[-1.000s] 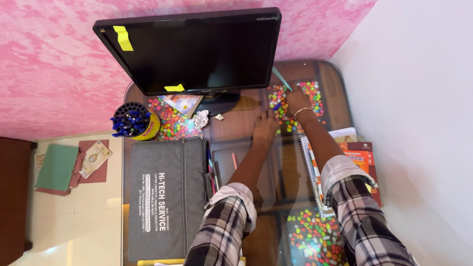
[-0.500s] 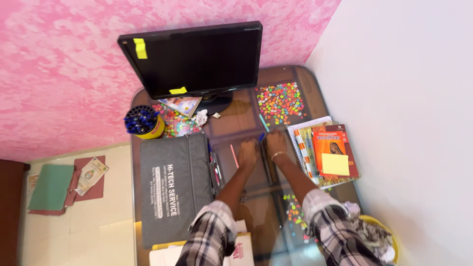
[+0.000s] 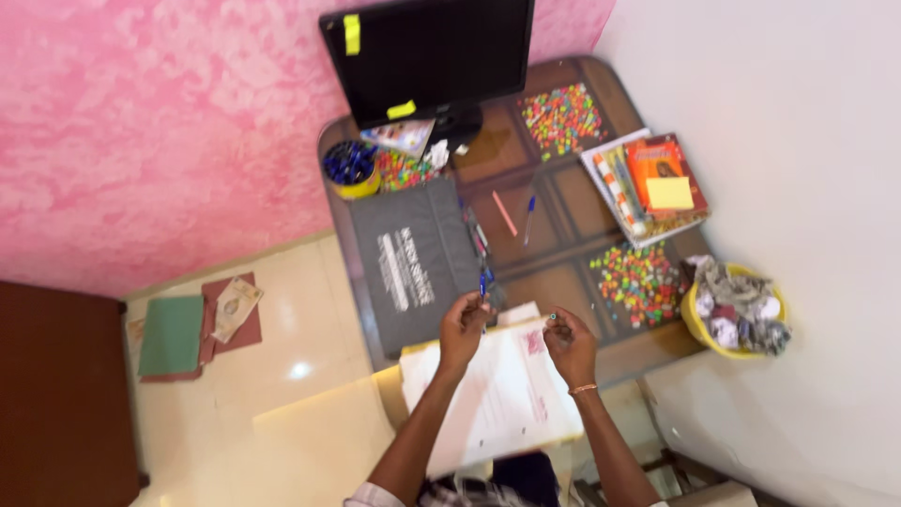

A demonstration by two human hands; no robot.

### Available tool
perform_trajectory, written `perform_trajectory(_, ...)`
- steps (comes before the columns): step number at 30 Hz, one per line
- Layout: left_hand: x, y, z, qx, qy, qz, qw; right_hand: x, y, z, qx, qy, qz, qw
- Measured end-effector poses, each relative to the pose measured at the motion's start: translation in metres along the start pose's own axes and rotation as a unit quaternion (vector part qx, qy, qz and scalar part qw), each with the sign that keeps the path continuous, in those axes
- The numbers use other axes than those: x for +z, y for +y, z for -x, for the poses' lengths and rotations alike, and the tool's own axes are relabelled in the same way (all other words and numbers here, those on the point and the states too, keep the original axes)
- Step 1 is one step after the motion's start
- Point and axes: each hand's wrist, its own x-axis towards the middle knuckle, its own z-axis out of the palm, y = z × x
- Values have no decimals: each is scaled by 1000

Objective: The person organizes a cluttered desk by picking up crumpled papers and placing them into a yellow bowl, stacking books and notebooks, and arranging pens into a holder. The person also moves a laptop and a pen holder to different positions on the desk.

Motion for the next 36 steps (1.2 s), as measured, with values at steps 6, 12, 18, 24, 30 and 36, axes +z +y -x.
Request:
perform_trajectory(6,-50,65,67,160,51,-74,983,30,-133,67,-75,12,39,996)
perform_trajectory(12,-73,109,105,157,131,-110,973,55,-197,71,-176,-33,38,983)
perform_trajectory(18,-95,154,117,167,194,-120,959,78,-216,59,-207,-48,34,977)
perform_trajectory(24,-133,184,80,244,223,-142,933,117,-247,24,-244,-39,24,969)
perform_trajectory(30,-178,215,-1,283,204,-190,918,182,-277,-44,-277,-27,23,960)
perform_trajectory(36,-234,235,-127,309,179,-237,904,287,-287,-131,-272,-1,13,962)
